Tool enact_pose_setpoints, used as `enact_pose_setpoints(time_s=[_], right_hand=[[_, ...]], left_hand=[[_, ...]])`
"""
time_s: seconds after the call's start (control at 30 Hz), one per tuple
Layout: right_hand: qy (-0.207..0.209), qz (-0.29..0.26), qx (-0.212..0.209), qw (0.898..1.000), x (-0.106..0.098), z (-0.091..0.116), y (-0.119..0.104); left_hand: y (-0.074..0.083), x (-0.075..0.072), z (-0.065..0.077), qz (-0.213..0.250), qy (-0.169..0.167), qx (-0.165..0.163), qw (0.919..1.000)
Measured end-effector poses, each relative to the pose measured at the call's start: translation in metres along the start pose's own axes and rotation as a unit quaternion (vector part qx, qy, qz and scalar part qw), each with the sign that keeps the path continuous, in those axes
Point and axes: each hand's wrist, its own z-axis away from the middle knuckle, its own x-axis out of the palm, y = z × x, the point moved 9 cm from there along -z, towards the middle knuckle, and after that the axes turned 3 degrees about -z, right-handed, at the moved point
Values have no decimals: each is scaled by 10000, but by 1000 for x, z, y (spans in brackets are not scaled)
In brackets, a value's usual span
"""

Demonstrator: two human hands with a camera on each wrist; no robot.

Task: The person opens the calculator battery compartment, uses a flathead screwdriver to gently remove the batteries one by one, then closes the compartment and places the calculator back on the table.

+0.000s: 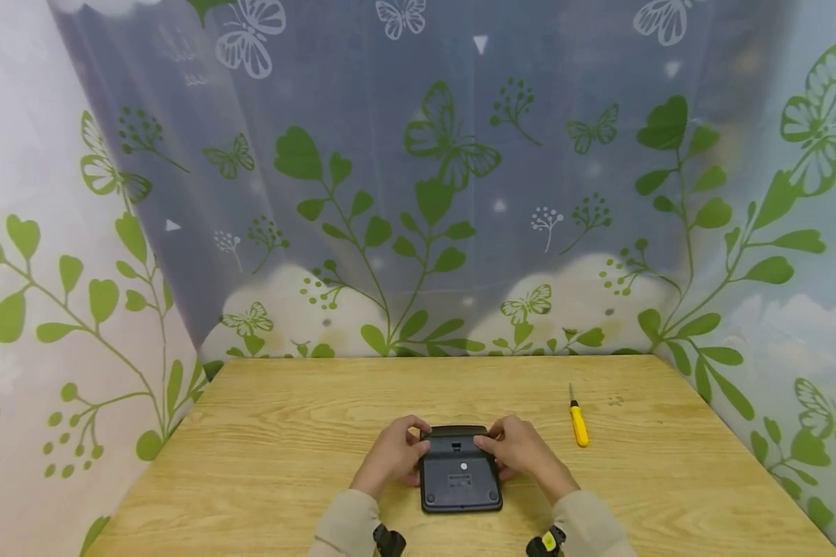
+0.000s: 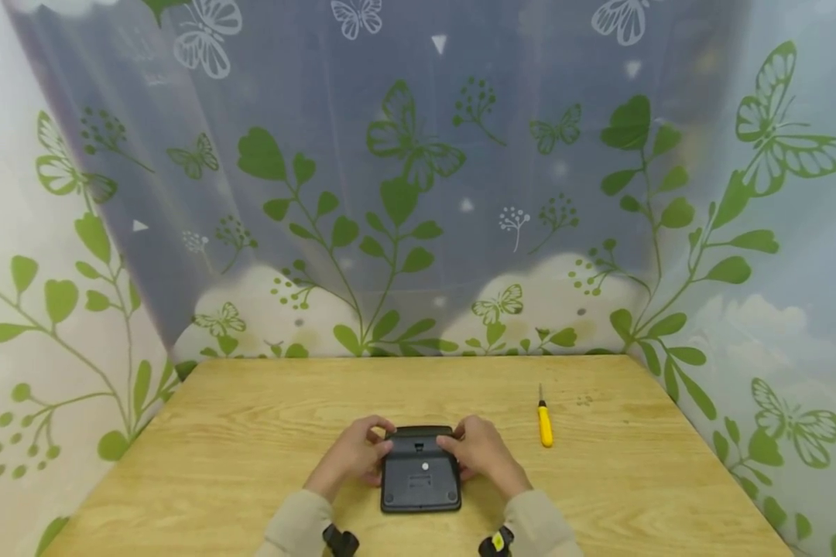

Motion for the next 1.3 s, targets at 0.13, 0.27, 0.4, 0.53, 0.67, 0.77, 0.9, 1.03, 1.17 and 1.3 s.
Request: enact_pose_setpoints(time_s=[0.13, 0.27, 0.4, 0.53, 0.67, 0.77, 0.9, 1.03, 1.17, 1.3], right_hand=[[11, -5, -5, 10000, -1, 0, -1], [-34, -1, -33, 10000, -1, 0, -4], [-89, 32, -81, 9999, -1, -1, -8], [-97, 67, -54, 9999, -2, -1, -8], [-149, 86, -61, 9998, -1, 0, -8], [-189, 112, -95, 9997, -2, 1, -9], [-205, 92, -76, 9997, -2, 2, -8], [-225, 72, -29, 9997, -2, 3, -7], [-238, 105, 11, 9997, -3, 3, -7], [-252, 177, 5, 9995, -3, 4, -7]], left_hand=[[1, 0, 0, 24, -8, 22, 10000], [2, -1, 1, 32, 2, 18, 10000], [3, -3, 2, 30, 36, 15, 10000], [4, -3, 3, 38, 45, 33, 10000], [4, -2, 3, 26, 44, 50, 10000], [4, -1, 3, 11, 49, 70, 10000], [4, 0, 3, 20, 63, 78, 9999], [3, 1, 1, 20, 47, 71, 10000], [3, 2, 1, -21, 35, 52, 10000], [3, 1, 0, -18, 45, 12, 10000]])
